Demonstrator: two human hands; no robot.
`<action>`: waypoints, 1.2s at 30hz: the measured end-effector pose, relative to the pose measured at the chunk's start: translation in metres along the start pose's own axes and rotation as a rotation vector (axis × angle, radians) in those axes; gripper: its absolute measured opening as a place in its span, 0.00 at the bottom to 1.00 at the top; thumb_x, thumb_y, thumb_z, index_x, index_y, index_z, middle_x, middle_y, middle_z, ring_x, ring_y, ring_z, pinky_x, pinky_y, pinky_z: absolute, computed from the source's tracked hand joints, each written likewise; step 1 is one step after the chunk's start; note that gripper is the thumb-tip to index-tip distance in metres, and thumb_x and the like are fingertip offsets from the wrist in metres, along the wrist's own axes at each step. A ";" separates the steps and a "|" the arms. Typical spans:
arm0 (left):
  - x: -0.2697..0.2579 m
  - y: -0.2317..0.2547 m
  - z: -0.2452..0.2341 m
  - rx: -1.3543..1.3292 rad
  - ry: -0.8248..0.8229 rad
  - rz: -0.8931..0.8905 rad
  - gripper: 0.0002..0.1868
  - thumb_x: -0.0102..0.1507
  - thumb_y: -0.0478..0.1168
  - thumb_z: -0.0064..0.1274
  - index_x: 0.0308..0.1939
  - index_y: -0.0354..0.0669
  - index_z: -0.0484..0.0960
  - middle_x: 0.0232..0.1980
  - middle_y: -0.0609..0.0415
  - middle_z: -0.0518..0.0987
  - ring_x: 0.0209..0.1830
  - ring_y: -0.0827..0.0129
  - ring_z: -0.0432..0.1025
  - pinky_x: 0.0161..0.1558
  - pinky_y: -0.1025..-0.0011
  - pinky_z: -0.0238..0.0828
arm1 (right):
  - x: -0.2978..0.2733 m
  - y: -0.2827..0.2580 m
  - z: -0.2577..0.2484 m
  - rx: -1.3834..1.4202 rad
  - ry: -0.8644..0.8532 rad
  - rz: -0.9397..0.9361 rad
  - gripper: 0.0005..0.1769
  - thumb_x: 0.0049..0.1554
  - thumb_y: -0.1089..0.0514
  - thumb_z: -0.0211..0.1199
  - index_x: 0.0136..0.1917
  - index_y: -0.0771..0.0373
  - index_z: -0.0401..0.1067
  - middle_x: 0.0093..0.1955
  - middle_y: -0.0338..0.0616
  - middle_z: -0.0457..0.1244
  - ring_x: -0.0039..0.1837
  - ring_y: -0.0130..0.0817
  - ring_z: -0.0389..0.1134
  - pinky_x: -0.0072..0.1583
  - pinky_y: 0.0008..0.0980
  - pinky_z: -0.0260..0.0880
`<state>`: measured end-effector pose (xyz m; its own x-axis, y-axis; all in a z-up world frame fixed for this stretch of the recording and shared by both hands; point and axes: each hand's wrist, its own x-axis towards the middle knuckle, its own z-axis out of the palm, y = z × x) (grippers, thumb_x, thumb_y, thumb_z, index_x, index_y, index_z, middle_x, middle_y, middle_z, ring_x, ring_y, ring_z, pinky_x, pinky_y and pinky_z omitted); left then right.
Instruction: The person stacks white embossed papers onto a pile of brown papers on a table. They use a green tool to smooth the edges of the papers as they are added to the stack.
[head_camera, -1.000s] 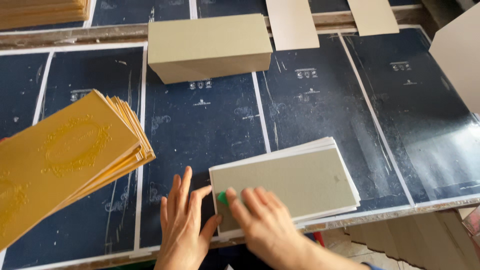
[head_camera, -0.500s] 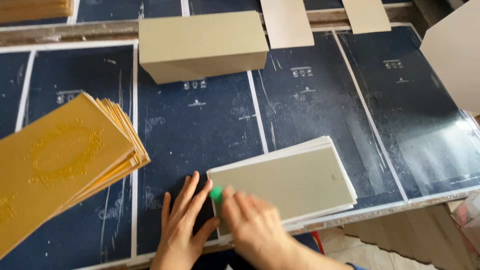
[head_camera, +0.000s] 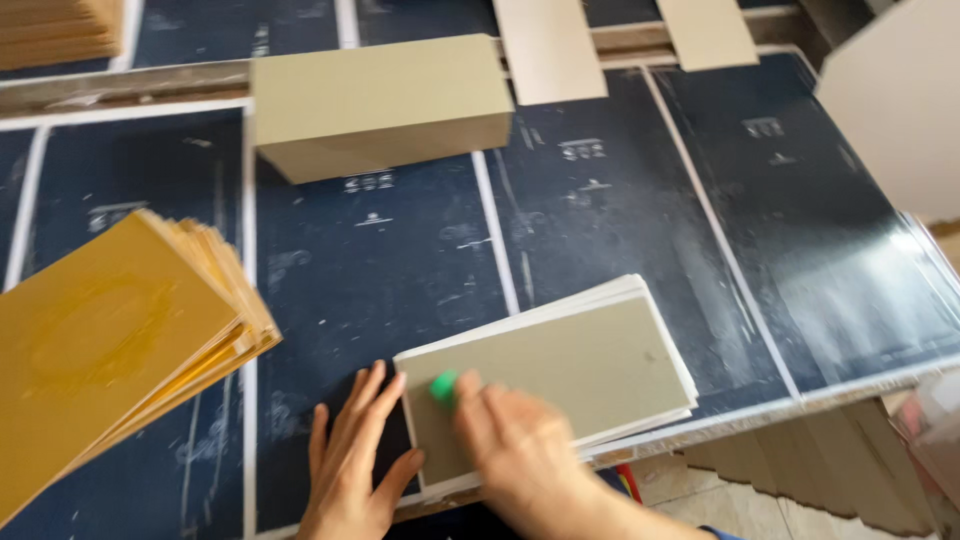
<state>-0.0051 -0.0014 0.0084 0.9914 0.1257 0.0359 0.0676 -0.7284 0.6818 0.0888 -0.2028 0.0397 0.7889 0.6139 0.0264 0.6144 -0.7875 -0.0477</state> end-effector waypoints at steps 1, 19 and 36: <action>0.004 0.002 -0.003 -0.007 -0.021 -0.053 0.39 0.57 0.50 0.53 0.73 0.61 0.62 0.79 0.62 0.57 0.80 0.70 0.47 0.69 0.48 0.32 | -0.007 -0.022 -0.012 -0.078 0.413 -0.347 0.21 0.61 0.64 0.42 0.64 0.75 0.64 0.41 0.42 0.59 0.37 0.34 0.61 0.38 0.29 0.63; 0.051 0.074 0.050 0.227 0.267 0.350 0.31 0.58 0.43 0.57 0.66 0.55 0.73 0.77 0.49 0.58 0.76 0.53 0.55 0.68 0.50 0.50 | 0.013 0.264 -0.055 0.205 0.225 0.468 0.21 0.57 0.42 0.64 0.47 0.60 0.65 0.35 0.46 0.61 0.35 0.41 0.61 0.41 0.41 0.58; 0.030 -0.264 0.143 0.386 0.466 0.041 0.22 0.56 0.52 0.48 0.54 0.64 0.82 0.61 0.61 0.77 0.61 0.64 0.72 0.61 0.63 0.67 | 0.343 0.446 0.051 -0.731 0.186 0.395 0.09 0.56 0.62 0.55 0.48 0.62 0.75 0.44 0.45 0.68 0.40 0.44 0.73 0.37 0.39 0.72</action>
<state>0.0225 0.0984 -0.2747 0.8466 0.3108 0.4321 0.1526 -0.9194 0.3624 0.6329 -0.3408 -0.0233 0.8959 0.3184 0.3097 0.0947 -0.8181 0.5673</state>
